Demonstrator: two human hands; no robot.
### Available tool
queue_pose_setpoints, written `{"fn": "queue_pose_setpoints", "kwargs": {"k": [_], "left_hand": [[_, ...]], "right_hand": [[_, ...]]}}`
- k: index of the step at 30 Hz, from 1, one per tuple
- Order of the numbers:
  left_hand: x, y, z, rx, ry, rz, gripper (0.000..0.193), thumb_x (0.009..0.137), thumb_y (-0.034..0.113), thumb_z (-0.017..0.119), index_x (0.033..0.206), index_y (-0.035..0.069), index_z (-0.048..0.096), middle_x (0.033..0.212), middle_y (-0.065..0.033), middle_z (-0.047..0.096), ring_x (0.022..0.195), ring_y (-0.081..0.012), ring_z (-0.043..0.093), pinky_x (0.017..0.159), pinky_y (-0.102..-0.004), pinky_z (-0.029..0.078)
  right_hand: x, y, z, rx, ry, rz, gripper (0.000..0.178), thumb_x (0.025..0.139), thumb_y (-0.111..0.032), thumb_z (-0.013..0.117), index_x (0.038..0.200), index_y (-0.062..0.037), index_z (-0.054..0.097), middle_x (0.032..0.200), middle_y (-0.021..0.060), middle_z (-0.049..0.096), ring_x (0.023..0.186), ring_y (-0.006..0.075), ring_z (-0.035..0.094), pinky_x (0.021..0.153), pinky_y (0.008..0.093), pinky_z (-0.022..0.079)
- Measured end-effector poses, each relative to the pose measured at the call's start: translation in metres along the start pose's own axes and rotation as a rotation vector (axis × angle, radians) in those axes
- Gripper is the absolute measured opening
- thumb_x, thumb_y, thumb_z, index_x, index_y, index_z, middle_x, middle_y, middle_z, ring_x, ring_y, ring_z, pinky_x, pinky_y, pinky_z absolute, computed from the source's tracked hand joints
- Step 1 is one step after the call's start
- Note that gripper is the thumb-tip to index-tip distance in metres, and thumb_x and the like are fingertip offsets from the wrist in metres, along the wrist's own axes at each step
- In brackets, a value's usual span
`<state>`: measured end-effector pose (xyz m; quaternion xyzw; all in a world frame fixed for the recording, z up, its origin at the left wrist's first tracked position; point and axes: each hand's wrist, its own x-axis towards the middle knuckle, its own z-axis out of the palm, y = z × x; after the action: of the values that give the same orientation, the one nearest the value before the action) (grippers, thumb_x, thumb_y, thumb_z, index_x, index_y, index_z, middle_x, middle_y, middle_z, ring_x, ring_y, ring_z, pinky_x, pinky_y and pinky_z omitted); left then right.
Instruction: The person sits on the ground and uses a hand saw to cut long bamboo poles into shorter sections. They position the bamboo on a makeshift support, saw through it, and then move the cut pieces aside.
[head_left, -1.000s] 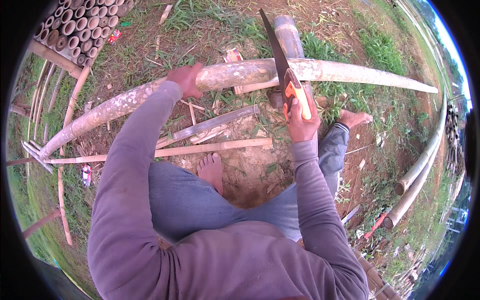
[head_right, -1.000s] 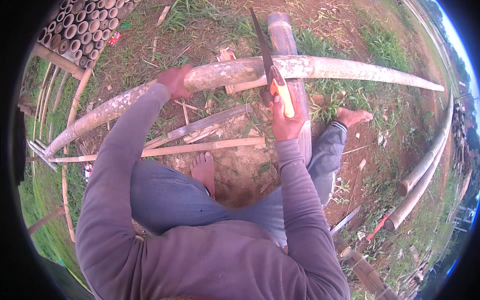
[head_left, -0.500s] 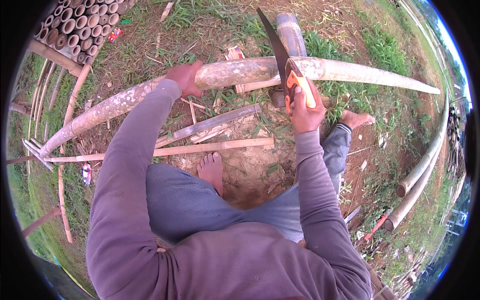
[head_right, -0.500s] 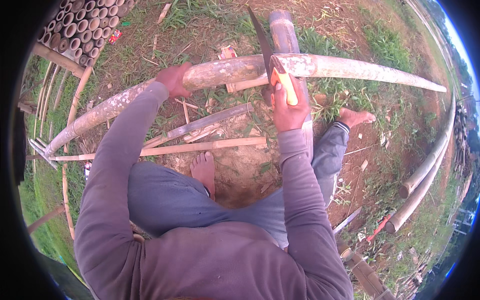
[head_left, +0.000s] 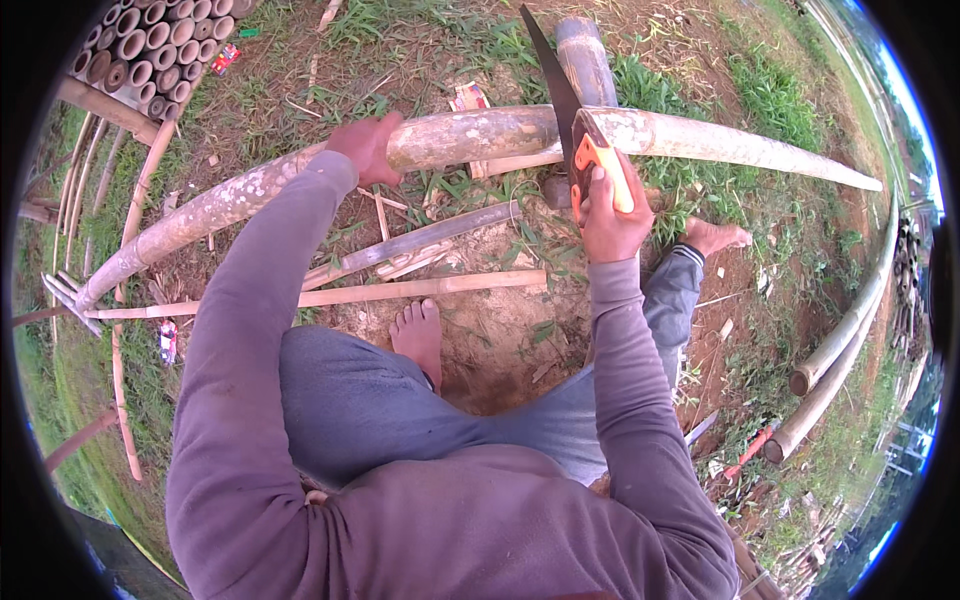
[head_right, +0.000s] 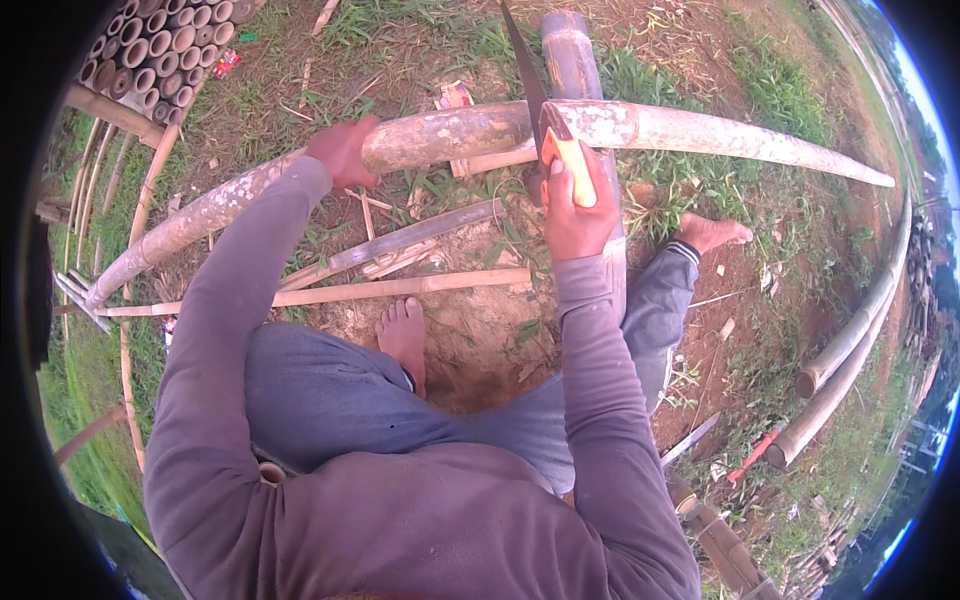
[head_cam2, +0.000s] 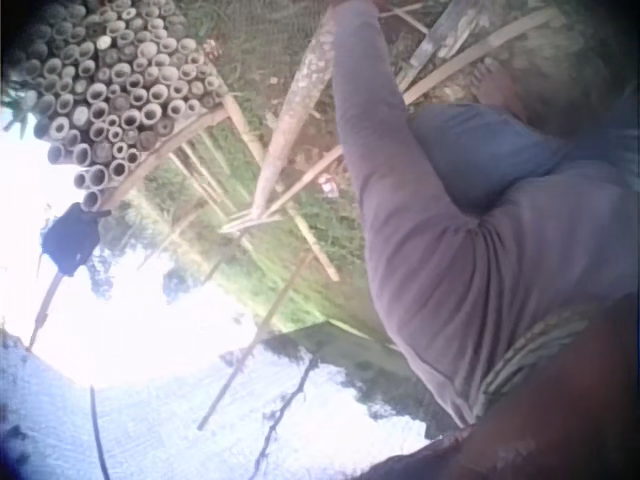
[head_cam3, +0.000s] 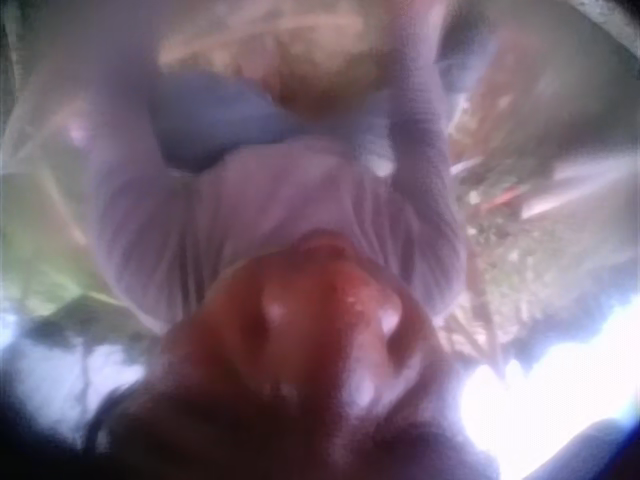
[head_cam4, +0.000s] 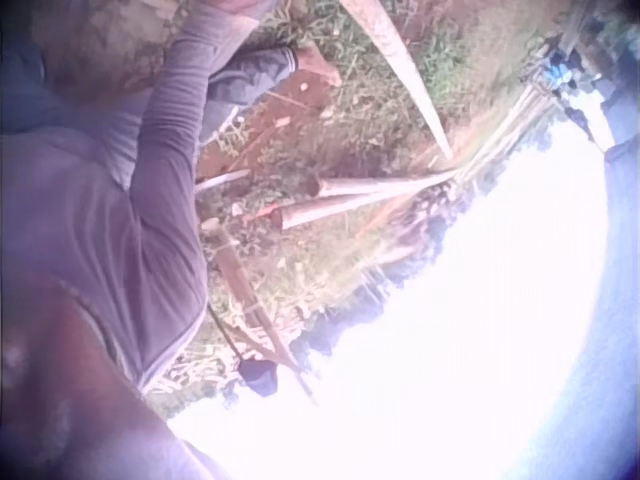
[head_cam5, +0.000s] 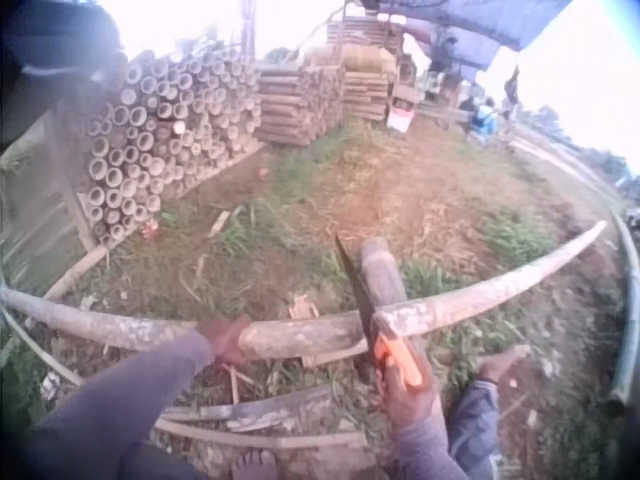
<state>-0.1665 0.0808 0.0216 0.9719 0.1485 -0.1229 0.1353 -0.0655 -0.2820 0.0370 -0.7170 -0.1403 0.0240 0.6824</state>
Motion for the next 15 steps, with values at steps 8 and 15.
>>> {"fn": "queue_pose_setpoints", "kwargs": {"k": [8, 15], "left_hand": [[-0.009, -0.015, 0.004, 0.014, -0.024, 0.0, 0.095, 0.067, 0.037, 0.094, 0.147, 0.013, 0.05, 0.125, -0.0204, 0.071, 0.115, -0.0427, 0.069, 0.098, -0.0513, 0.055], [-0.001, -0.001, 0.009, -0.013, -0.025, 0.019, 0.094, 0.066, 0.036, 0.094, 0.146, 0.011, 0.051, 0.124, -0.0209, 0.071, 0.115, -0.0427, 0.069, 0.099, -0.0507, 0.055]], "right_hand": [[-0.17, 0.014, -0.093, -0.085, -0.065, -0.076, 0.058, 0.107, -0.017, 0.067, 0.152, 0.0117, 0.045, 0.146, 0.0261, 0.06, 0.128, 0.0338, 0.066, 0.101, 0.0428, 0.063], [-0.037, 0.016, -0.024, -0.047, 0.001, -0.015, 0.045, 0.106, -0.01, 0.068, 0.146, 0.0078, 0.056, 0.126, 0.014, 0.067, 0.108, 0.0202, 0.068, 0.086, 0.0311, 0.06]]}}
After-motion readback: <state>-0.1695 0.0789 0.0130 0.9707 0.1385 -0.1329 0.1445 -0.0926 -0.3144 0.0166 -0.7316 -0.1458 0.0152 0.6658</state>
